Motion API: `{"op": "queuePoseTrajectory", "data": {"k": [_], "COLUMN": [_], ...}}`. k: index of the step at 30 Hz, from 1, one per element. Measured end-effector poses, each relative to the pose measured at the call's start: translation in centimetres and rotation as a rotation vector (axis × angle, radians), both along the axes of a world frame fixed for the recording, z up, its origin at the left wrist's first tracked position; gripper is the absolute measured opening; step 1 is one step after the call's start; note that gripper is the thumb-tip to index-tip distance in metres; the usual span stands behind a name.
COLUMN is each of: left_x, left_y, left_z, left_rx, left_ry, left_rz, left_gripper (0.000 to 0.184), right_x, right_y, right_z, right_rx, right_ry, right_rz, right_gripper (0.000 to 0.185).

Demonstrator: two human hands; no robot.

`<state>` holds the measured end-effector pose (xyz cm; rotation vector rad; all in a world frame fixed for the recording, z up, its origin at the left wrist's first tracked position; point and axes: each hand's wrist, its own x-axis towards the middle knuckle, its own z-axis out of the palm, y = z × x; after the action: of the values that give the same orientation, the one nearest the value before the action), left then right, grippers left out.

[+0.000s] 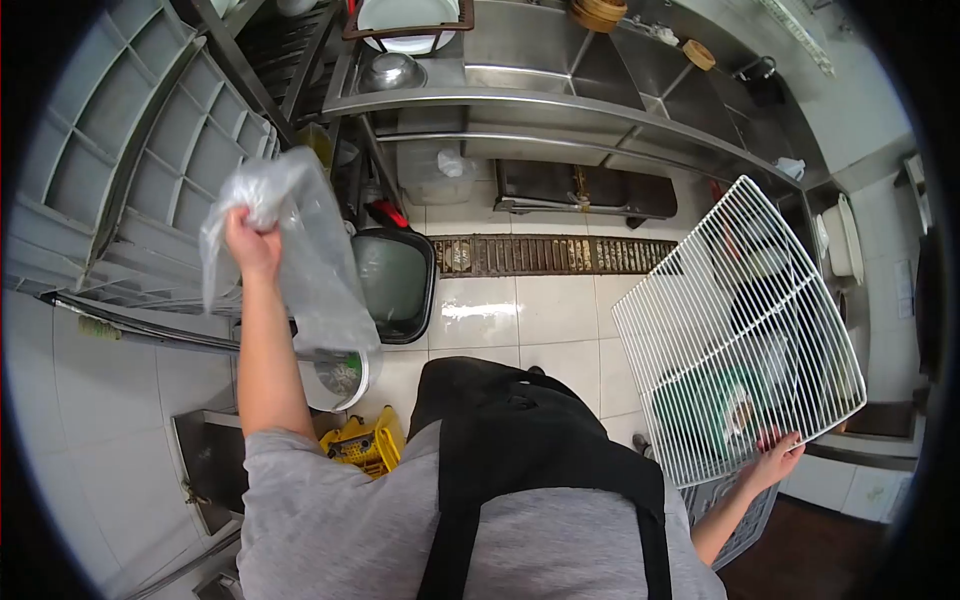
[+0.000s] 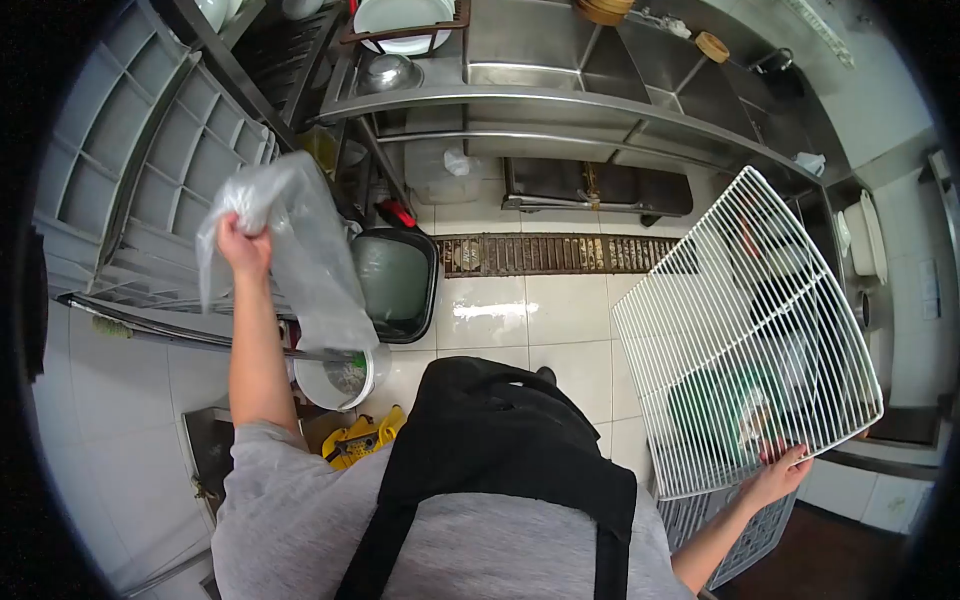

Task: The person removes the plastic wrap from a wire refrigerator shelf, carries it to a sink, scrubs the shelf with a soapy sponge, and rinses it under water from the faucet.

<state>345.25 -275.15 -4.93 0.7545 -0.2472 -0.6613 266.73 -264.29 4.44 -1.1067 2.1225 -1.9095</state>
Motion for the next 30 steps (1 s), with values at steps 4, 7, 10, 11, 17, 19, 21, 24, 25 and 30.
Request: {"op": "queuePoseTrajectory", "data": {"k": [4, 7, 10, 11, 17, 19, 21, 24, 25, 30], "left_x": [7.5, 5.9, 2.9, 2.3, 2.7, 3.0, 3.6, 2.4, 1.7, -2.4], "left_y": [-0.9, 0.1, 2.4, 2.8, 2.2, 1.9, 2.1, 2.9, 3.4, 5.6], "left_z": [-8.1, -14.8, -22.4, -24.9, -37.0, -38.8, -39.5, -37.5, -36.1, -27.0], "left_rx": [0.681, 1.341, 1.650, 1.656, 1.964, 1.796, 1.326, 0.942, 0.945, 1.332], "left_ry": [-0.748, -1.243, -1.783, -1.989, -1.427, -1.091, -0.571, -0.462, -0.568, -1.355], "left_rz": [0.028, -0.078, -0.397, -0.483, -0.838, -0.691, -0.454, -0.357, -0.353, -0.325], "left_gripper": [0.031, 0.037, 0.044, 0.046, 0.055, 0.050, 0.046, 0.041, 0.041, 0.037], "right_x": [-1.5, -1.6, -0.6, -0.8, 1.4, 1.3, 0.1, 0.2, -0.1, -2.2], "right_y": [1.7, 3.4, 3.8, 3.9, 2.3, 1.6, 2.5, 2.6, 2.6, 4.7], "right_z": [0.1, -0.9, -1.1, -1.1, 0.7, 0.8, 1.0, 1.2, 1.1, -0.1], "right_rx": [-0.007, 0.054, -0.013, -0.028, -0.062, -0.093, -0.105, -0.153, -0.173, -0.194], "right_ry": [0.008, -0.040, -0.057, -0.087, -0.150, -0.161, -0.196, -0.258, -0.274, -0.387], "right_rz": [-0.044, -0.151, -0.193, -0.220, -0.276, -0.308, -0.323, -0.323, -0.339, -0.372], "right_gripper": [0.033, 0.034, 0.036, 0.036, 0.025, 0.024, 0.024, 0.024, 0.024, 0.030]}}
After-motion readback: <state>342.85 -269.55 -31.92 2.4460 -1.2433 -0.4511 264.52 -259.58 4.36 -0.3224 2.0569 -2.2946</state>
